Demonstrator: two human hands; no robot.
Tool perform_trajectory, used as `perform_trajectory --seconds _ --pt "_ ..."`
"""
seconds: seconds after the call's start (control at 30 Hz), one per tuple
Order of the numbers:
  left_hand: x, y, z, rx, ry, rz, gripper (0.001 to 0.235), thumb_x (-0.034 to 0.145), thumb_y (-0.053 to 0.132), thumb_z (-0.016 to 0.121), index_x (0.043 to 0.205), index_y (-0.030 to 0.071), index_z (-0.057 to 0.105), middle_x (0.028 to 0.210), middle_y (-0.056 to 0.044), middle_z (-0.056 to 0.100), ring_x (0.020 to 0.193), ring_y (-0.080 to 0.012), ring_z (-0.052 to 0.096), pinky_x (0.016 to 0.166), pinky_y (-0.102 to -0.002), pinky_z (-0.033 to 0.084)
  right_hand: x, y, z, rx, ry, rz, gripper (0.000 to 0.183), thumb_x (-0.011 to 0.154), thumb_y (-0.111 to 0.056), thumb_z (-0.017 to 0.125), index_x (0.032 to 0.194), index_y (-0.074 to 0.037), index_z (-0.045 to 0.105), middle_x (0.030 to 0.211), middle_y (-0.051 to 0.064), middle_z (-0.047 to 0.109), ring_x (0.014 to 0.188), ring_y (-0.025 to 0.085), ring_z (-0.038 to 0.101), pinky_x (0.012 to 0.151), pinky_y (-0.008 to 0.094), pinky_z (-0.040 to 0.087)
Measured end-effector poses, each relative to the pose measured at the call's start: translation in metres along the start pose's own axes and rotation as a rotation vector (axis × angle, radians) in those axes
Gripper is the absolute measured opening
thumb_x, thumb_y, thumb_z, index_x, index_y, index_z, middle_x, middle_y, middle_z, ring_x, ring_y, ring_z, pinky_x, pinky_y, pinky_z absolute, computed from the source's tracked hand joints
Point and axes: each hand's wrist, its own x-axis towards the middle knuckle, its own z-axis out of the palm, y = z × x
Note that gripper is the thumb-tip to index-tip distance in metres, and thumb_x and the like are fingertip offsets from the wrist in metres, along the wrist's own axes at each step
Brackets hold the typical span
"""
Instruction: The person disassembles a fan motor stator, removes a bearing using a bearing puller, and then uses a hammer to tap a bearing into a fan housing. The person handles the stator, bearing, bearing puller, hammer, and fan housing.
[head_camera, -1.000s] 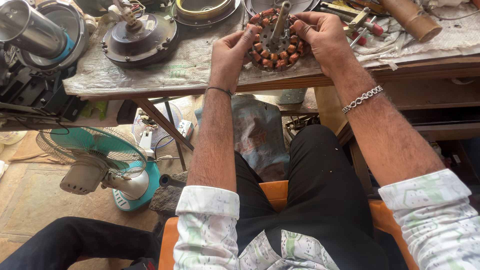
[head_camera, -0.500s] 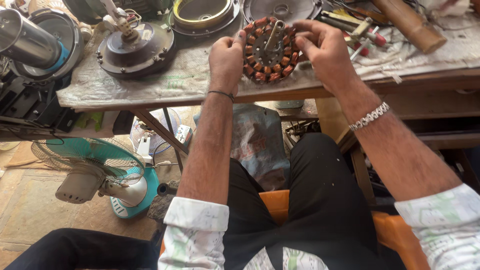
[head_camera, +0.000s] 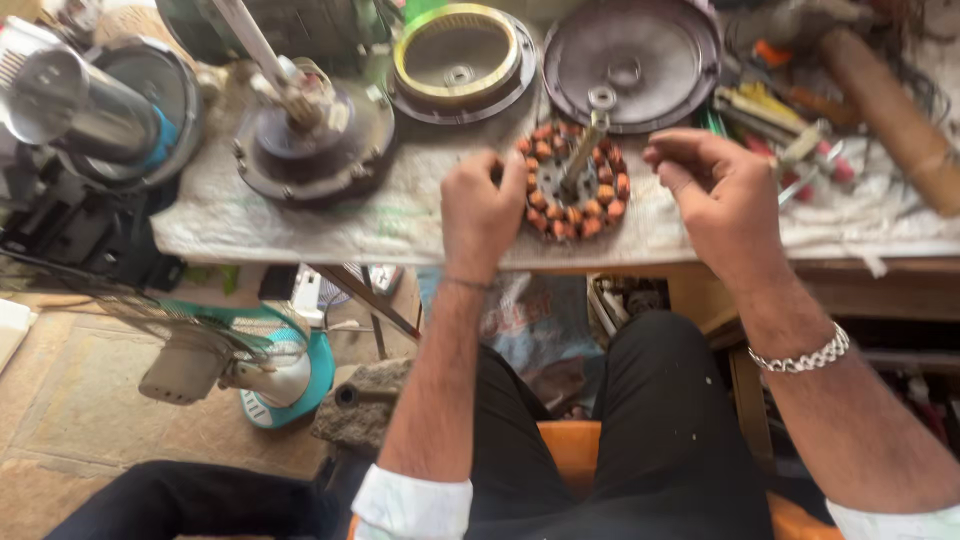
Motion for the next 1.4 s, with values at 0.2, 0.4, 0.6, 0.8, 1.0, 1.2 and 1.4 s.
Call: perform_trajectory --seconds 0.2,0.4,0.6,0.8,1.0,1.2,1.4 --pt "-0.005 0.015 -0.008 0.003 -0.013 -0.028 0.036 0.095 0.029 0.064 0.08 -0.004 0.066 0.082 -0.024 0.066 0.078 -0.0422 0.064 0.072 -0.051 0.05 0.077 -0.005 -0.012 -0.586 -0.168 -0.279 0.026 0.095 -0.006 0.073 0.12 -0.006 0.076 0.117 0.016 0.075 0.103 0.031 0.073 0.093 0.041 0.057" --pt "-0.004 0.022 -0.012 -0.01 -0.069 -0.037 0.037 0.097 0.031 0.062 0.106 -0.004 0.069 0.099 -0.021 0.069 0.09 -0.0337 0.068 0.082 -0.046 0.054 0.134 0.012 0.025 -0.811 -0.473 -0.01 0.033 0.088 -0.026 0.079 0.118 -0.014 0.076 0.11 0.016 0.075 0.101 0.034 0.069 0.093 0.047 0.053" --pt "-0.003 0.044 -0.015 0.177 -0.061 0.233 0.081 0.082 0.051 0.077 0.131 -0.011 0.059 0.12 -0.027 0.065 0.113 -0.0399 0.06 0.096 -0.049 0.051 0.14 0.03 0.032 -0.932 -0.46 -0.128 0.029 0.084 -0.028 0.081 0.11 -0.015 0.079 0.109 0.016 0.068 0.108 0.038 0.062 0.095 0.049 0.051" --pt "0.017 0.056 0.011 0.283 -0.24 0.137 0.086 0.082 0.061 0.078 0.127 -0.01 0.06 0.126 -0.029 0.064 0.12 -0.0405 0.06 0.101 -0.049 0.051 0.14 0.058 0.032 -0.875 -0.342 -0.231 0.028 0.097 -0.026 0.072 0.105 0.001 0.074 0.115 0.023 0.06 0.107 0.039 0.06 0.093 0.05 0.05" --pt "0.013 0.041 0.017 0.196 -0.222 0.025 0.069 0.084 0.044 0.078 0.127 -0.009 0.064 0.121 -0.024 0.068 0.115 -0.0338 0.065 0.098 -0.047 0.055 0.154 0.076 0.008 -0.091 -0.235 0.25 0.035 0.109 -0.035 0.057 0.12 -0.004 0.069 0.109 0.011 0.068 0.097 0.024 0.06 0.085 0.04 0.05" --pt "0.008 0.037 0.018 0.047 -0.13 0.009 0.061 0.079 0.035 0.082 0.121 -0.008 0.069 0.114 -0.022 0.073 0.106 -0.0301 0.071 0.095 -0.043 0.059 0.15 0.073 -0.01 0.482 -0.333 0.208 0.035 0.104 -0.036 0.061 0.121 -0.005 0.061 0.109 0.004 0.066 0.102 0.015 0.066 0.088 0.032 0.058" --pt "0.012 0.036 0.019 0.102 -0.043 0.038 0.059 0.074 0.032 0.087 0.116 -0.006 0.072 0.108 -0.02 0.076 0.102 -0.0308 0.073 0.094 -0.044 0.058 0.15 0.077 -0.01 0.437 -0.101 0.324 0.045 0.111 -0.045 0.058 0.109 0.0 0.062 0.094 0.006 0.065 0.086 0.018 0.069 0.078 0.034 0.06"
